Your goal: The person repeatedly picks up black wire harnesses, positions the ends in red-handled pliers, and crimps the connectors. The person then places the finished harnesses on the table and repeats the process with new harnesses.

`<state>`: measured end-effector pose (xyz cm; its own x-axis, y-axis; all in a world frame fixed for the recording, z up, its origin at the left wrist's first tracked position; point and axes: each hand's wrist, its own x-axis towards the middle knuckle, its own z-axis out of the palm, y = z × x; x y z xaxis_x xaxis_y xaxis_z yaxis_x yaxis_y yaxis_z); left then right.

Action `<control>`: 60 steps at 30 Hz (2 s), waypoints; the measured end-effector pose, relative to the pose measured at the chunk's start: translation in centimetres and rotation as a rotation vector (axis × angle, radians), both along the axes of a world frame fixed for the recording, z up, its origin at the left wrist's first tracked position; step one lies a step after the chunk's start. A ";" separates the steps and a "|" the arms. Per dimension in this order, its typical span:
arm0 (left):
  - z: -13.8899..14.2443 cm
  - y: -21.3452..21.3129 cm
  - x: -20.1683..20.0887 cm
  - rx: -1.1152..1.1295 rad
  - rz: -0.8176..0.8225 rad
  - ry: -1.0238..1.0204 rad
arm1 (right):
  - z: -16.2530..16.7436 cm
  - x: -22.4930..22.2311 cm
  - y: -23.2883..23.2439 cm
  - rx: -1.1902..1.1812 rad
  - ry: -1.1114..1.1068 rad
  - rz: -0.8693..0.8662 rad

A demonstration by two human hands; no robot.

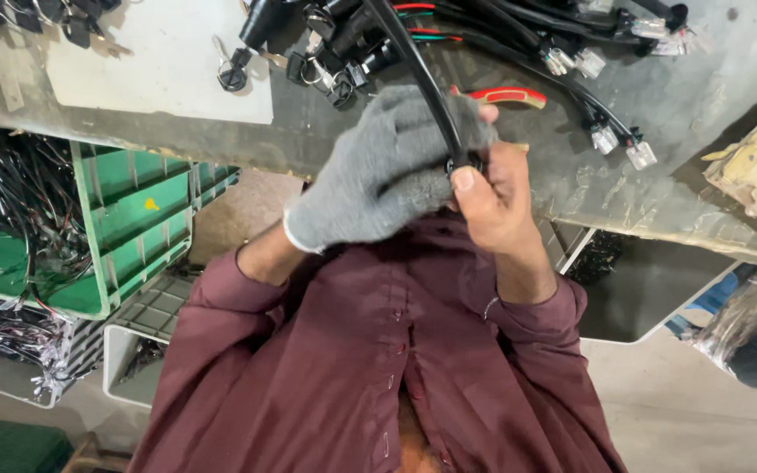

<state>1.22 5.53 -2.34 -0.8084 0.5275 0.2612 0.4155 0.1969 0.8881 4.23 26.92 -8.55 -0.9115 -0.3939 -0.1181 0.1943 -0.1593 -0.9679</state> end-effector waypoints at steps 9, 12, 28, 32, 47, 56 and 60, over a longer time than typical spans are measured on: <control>1.3 -0.7 -0.8 0.268 -0.192 -0.113 | -1.9 0.1 2.7 -0.126 0.461 0.361; 0.5 -0.6 -1.5 0.421 -0.299 0.327 | -5.1 2.2 3.3 -0.243 -0.005 0.429; -1.4 -2.2 1.7 0.457 0.277 -0.530 | 3.9 -3.3 -1.5 0.845 0.854 -0.041; -1.3 -2.6 1.6 0.383 0.274 -0.266 | 2.9 -4.3 0.5 1.216 1.009 0.101; 1.0 1.0 4.5 0.622 0.215 -0.934 | 4.3 -2.8 -0.3 0.558 0.446 -0.072; -1.9 0.4 4.1 0.830 0.165 -1.367 | 4.3 -4.5 0.6 0.973 0.981 -0.028; 1.2 -0.9 4.1 0.408 -0.030 -0.676 | 3.7 -4.6 1.0 0.771 0.892 0.044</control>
<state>5.27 4.65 -1.17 -0.8476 0.5203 -0.1040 -0.2402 -0.2015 0.9496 -0.35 27.94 -4.81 -0.7797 -0.5300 0.3335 -0.6088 0.5173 -0.6014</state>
